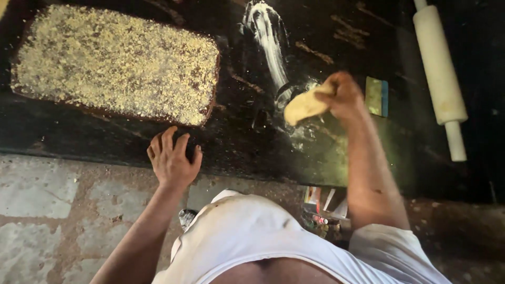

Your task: Shaping and rolling small pieces of dough on a floured surface in a bakery.

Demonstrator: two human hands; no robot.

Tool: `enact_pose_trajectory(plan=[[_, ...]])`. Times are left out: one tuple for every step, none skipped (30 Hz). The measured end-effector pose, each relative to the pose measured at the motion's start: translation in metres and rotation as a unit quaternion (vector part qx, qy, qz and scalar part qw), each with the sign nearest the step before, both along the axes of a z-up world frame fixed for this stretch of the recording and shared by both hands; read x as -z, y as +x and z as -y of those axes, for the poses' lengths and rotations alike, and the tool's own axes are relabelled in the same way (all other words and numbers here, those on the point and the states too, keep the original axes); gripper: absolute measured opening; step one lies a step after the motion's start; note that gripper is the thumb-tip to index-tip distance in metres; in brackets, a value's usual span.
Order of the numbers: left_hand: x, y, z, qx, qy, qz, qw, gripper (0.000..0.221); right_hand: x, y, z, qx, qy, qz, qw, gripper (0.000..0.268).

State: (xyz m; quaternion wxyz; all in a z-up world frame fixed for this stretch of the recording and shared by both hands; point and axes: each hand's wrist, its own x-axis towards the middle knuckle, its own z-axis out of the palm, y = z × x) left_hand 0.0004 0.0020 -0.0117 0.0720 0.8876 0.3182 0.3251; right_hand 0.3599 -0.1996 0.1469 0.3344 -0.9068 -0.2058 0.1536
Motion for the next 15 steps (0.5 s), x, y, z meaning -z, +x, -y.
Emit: enact_pose_trajectory(plan=[[0.001,-0.002,0.0,-0.002,-0.001,-0.007,1.0,0.038,-0.027,-0.009,-0.007,0.017,0.003,0.013,1.0,0.042],[0.0,-0.003,0.0,-0.004,-0.003,-0.009,1.0,0.038,-0.03,0.002,-0.004,0.015,0.0,0.012,1.0,0.042],[-0.002,-0.003,0.001,-0.001,-0.005,0.003,1.0,0.038,-0.033,0.013,-0.001,-0.015,0.046,0.063,0.997,0.046],[-0.003,-0.003,0.002,0.001,-0.006,0.014,1.0,0.038,-0.035,0.024,0.003,-0.044,0.091,0.113,0.988,0.049],[-0.003,-0.003,0.002,0.001,-0.009,0.014,1.0,0.038,-0.048,0.017,-0.001,-0.045,0.088,0.113,0.989,0.049],[-0.002,-0.003,0.002,0.002,-0.003,0.022,1.0,0.038,-0.061,0.011,-0.005,-0.037,0.034,0.172,0.984,0.054],[-0.001,-0.003,0.002,0.003,0.004,0.029,1.0,0.038,-0.073,0.004,-0.009,-0.029,-0.019,0.231,0.972,0.058],[-0.001,-0.003,0.003,0.002,0.0,0.029,1.0,0.038,-0.069,-0.006,-0.015,-0.031,-0.022,0.23,0.972,0.058],[-0.002,-0.003,0.003,-0.001,-0.002,0.023,1.0,0.038,-0.066,-0.016,-0.021,-0.03,-0.126,0.228,0.965,0.064],[-0.003,-0.003,0.002,-0.003,-0.005,0.017,1.0,0.038,-0.062,-0.026,-0.028,-0.029,-0.229,0.223,0.947,0.07],[-0.003,-0.003,0.002,-0.006,-0.005,0.017,1.0,0.038,-0.052,-0.012,-0.022,-0.031,-0.228,0.224,0.947,0.07],[-0.003,-0.002,0.002,-0.007,-0.005,0.018,1.0,0.039,-0.042,0.003,-0.017,-0.162,-0.106,0.349,0.917,0.043],[-0.003,-0.004,0.003,-0.006,-0.006,0.015,1.0,0.04,-0.028,0.015,-0.01,-0.286,0.02,0.452,0.845,0.022],[-0.002,-0.007,0.001,-0.008,-0.007,0.011,1.0,0.04,-0.033,0.022,-0.015,-0.288,0.021,0.449,0.846,0.022],[-0.001,-0.005,0.001,-0.005,-0.009,0.0,1.0,0.039,-0.039,0.03,-0.015,-0.237,0.039,0.397,0.886,0.04]])
